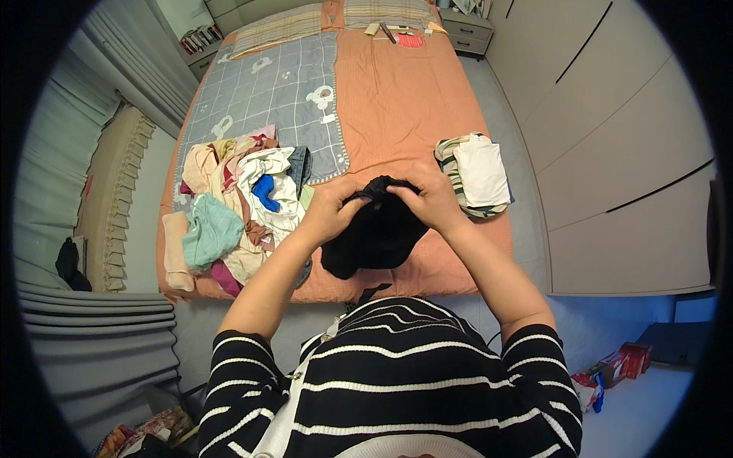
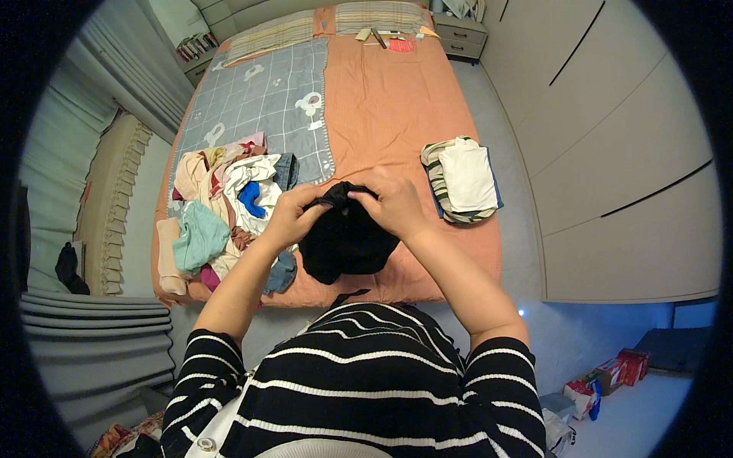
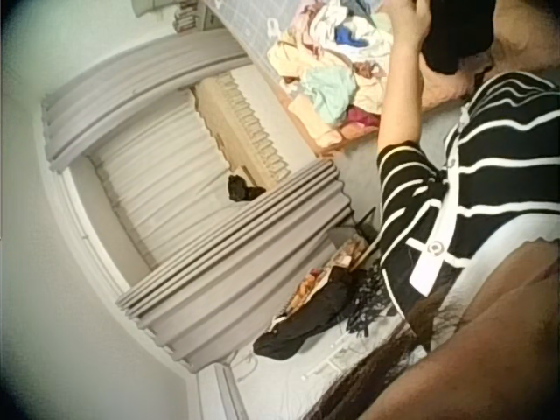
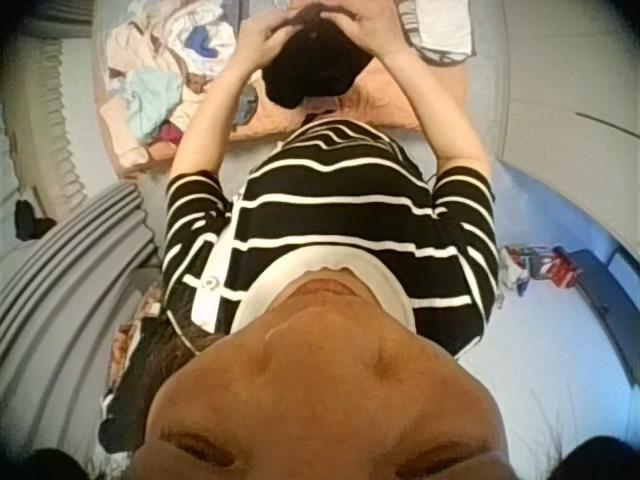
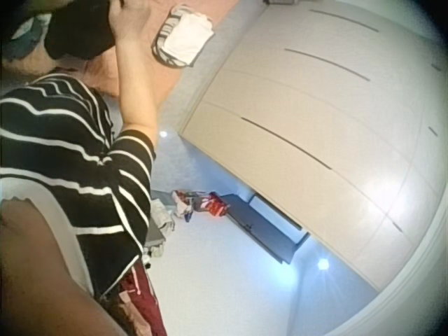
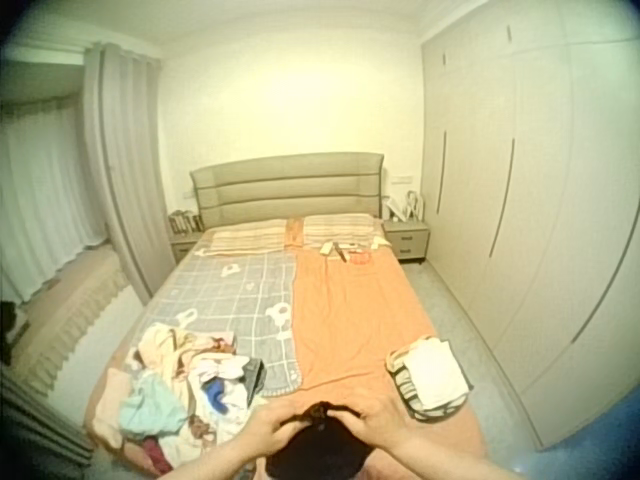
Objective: The person folds various pieces of clothing on a bed, including black shorts, a light blue towel, a patterned top, and white pants. Each item is smoothed, folded into a neat rectangle, and placed on a growing stack.
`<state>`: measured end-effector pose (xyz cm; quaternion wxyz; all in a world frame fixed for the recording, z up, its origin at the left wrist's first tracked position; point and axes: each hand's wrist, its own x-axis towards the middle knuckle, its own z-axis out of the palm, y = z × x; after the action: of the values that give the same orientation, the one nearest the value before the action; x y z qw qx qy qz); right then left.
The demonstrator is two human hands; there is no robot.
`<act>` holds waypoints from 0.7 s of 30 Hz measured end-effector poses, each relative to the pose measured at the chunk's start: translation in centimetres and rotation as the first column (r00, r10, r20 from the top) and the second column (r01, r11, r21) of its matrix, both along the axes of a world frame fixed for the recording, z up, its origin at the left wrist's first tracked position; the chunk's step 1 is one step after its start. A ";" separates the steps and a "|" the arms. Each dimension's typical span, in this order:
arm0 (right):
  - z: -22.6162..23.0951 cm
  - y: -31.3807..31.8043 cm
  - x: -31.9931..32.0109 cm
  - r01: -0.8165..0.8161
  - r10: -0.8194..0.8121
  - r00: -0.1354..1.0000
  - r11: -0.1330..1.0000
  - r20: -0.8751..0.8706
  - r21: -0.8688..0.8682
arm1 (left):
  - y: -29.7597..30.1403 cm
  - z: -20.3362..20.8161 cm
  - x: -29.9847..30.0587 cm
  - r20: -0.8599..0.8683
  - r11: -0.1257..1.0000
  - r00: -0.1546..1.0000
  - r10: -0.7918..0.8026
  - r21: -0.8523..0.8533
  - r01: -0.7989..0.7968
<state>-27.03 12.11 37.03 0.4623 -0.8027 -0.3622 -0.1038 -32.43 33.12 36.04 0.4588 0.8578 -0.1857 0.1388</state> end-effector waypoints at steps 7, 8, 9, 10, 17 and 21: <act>0.4 0.9 -0.3 -0.081 0.070 0.995 0.980 0.066 0.181 | -1.7 0.2 -0.1 0.030 0.986 0.989 0.144 -0.090 -0.140; 0.6 0.5 -0.2 -0.058 0.041 0.994 0.984 0.099 0.167 | -1.4 0.0 0.1 0.126 0.983 0.977 0.173 -0.082 -0.163; 0.7 0.1 -0.2 -0.034 0.014 0.991 0.988 0.130 0.153 | -0.9 0.8 0.0 0.164 0.981 0.967 0.195 -0.030 -0.193; 1.2 -0.4 -0.3 0.002 -0.029 0.984 0.987 0.174 0.158 | -0.3 1.4 0.0 0.130 0.976 0.967 0.219 -0.006 -0.220; 1.6 -0.1 -1.2 -0.015 -0.036 0.980 0.968 0.194 0.251 | -0.3 1.4 0.0 0.209 0.967 0.960 0.185 0.134 -0.216; 1.2 1.0 -1.8 -0.035 0.015 0.996 0.970 0.085 0.242 | -3.6 3.2 0.0 0.325 0.986 0.931 0.164 -0.043 -0.159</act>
<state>-28.80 13.13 38.26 0.5431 -0.7304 -0.3756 -0.1748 -32.42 29.51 39.26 0.4155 0.8314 -0.1869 0.3180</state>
